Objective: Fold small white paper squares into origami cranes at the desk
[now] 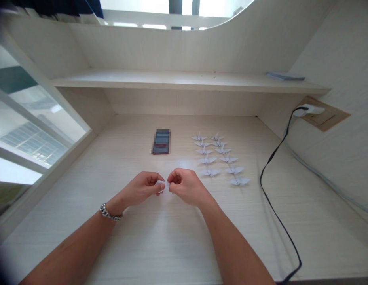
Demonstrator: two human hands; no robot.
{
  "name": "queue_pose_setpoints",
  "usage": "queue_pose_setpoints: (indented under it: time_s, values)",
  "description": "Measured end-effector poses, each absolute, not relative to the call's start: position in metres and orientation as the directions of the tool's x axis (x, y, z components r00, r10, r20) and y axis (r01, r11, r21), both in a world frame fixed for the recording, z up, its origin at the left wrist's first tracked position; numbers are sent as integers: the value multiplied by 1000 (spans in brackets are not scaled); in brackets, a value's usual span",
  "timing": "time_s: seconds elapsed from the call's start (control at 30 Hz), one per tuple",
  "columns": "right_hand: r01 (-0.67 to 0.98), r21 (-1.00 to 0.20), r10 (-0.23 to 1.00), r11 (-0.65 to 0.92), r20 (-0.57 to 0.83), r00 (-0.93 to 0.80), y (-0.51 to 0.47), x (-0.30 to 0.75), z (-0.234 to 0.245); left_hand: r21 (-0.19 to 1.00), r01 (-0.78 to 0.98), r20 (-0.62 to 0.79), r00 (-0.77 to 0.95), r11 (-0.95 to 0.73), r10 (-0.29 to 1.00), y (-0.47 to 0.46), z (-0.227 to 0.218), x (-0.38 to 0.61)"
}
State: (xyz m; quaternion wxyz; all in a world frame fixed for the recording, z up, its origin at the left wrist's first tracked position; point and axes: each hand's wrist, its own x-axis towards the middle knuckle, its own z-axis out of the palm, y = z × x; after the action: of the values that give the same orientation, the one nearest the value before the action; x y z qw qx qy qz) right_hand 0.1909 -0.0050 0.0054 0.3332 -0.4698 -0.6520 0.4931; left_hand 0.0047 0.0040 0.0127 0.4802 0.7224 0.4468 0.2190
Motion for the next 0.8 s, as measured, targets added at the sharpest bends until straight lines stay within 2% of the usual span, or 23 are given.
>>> queue_pose_setpoints:
  time_s: [0.13,0.3,0.43,0.57,0.67,0.8]
  values:
    - [167,-986,915,-20,-85,-394,-4,194,6,894,428,-121,512,-131,850,4,12,4]
    - [255,-964,930,76,-24,-368,-6,191,8,885,444,-119,501,-137,857,3,13,5]
    - [147,-989,910,-24,-83,-407,-3,197,6,904,416,-144,502,-92,853,5,12,1]
    - [91,-994,938,-57,-84,-335,1,202,6,944,328,-141,493,-34,858,8,12,-2]
    - [172,-984,926,-40,-101,-364,0,198,7,957,291,-142,500,-11,854,8,12,0]
    - [333,-940,918,69,-71,-391,-5,190,5,942,331,-126,492,-52,861,6,10,3]
